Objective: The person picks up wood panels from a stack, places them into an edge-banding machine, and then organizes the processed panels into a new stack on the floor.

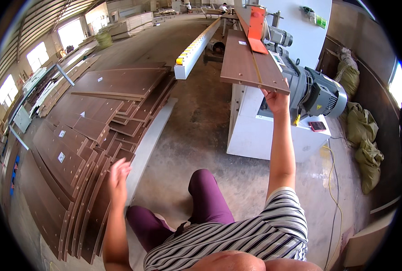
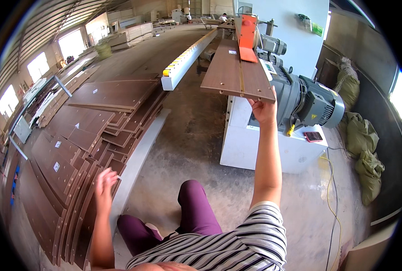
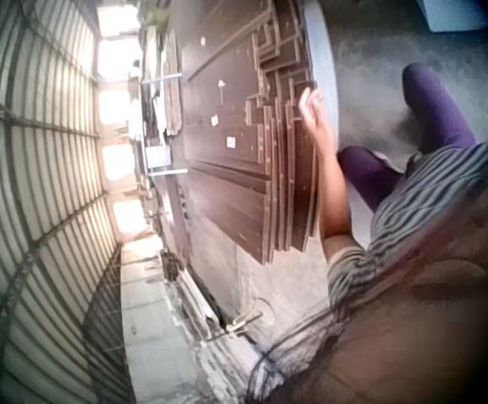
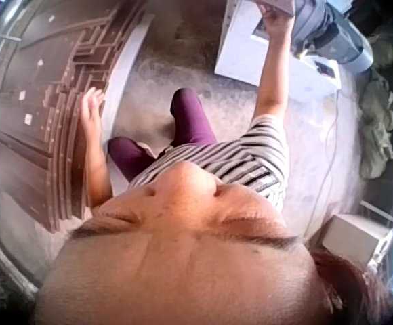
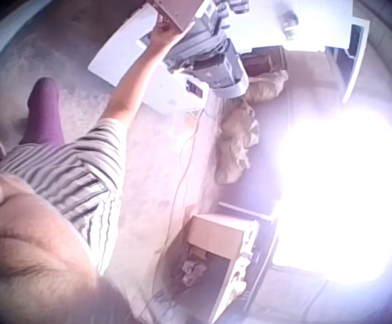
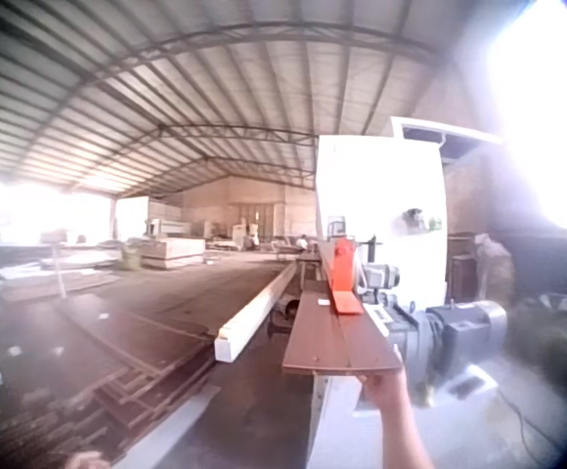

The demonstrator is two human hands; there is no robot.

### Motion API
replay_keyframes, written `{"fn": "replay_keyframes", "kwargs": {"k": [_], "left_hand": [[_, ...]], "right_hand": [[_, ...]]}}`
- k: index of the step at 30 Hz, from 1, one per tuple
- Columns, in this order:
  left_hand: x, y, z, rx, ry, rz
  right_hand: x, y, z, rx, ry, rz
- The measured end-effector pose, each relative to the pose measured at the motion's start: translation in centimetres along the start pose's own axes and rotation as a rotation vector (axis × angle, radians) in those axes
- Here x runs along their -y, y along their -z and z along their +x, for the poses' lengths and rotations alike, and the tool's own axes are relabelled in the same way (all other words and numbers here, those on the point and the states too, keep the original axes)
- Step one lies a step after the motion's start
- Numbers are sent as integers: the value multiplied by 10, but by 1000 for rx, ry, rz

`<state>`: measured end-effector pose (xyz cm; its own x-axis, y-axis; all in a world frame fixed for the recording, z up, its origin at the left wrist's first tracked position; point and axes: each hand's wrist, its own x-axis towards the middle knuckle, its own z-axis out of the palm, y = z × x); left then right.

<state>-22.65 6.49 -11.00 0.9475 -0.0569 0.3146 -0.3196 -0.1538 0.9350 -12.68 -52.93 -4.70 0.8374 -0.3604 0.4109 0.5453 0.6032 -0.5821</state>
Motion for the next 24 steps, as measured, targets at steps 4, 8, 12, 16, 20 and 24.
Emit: {"fn": "replay_keyframes", "kwargs": {"k": [4,8,12,16,20,24], "left_hand": [[-34,-81,51,356,10,-294],[-74,-148,91,616,224,-739],[-107,-199,108,635,462,-1023],[-125,-216,112,756,396,-1115],[-134,-220,98,810,483,-1187],[-148,-199,69,776,514,-1176]], "right_hand": [[13,-22,-7,33,-115,174],[31,-25,-9,-17,-182,-4],[42,-61,-38,-143,-206,-172],[41,-84,-58,-214,-212,-180],[38,-93,-79,-213,-234,-110],[38,-69,-93,-235,-313,-130]]}}
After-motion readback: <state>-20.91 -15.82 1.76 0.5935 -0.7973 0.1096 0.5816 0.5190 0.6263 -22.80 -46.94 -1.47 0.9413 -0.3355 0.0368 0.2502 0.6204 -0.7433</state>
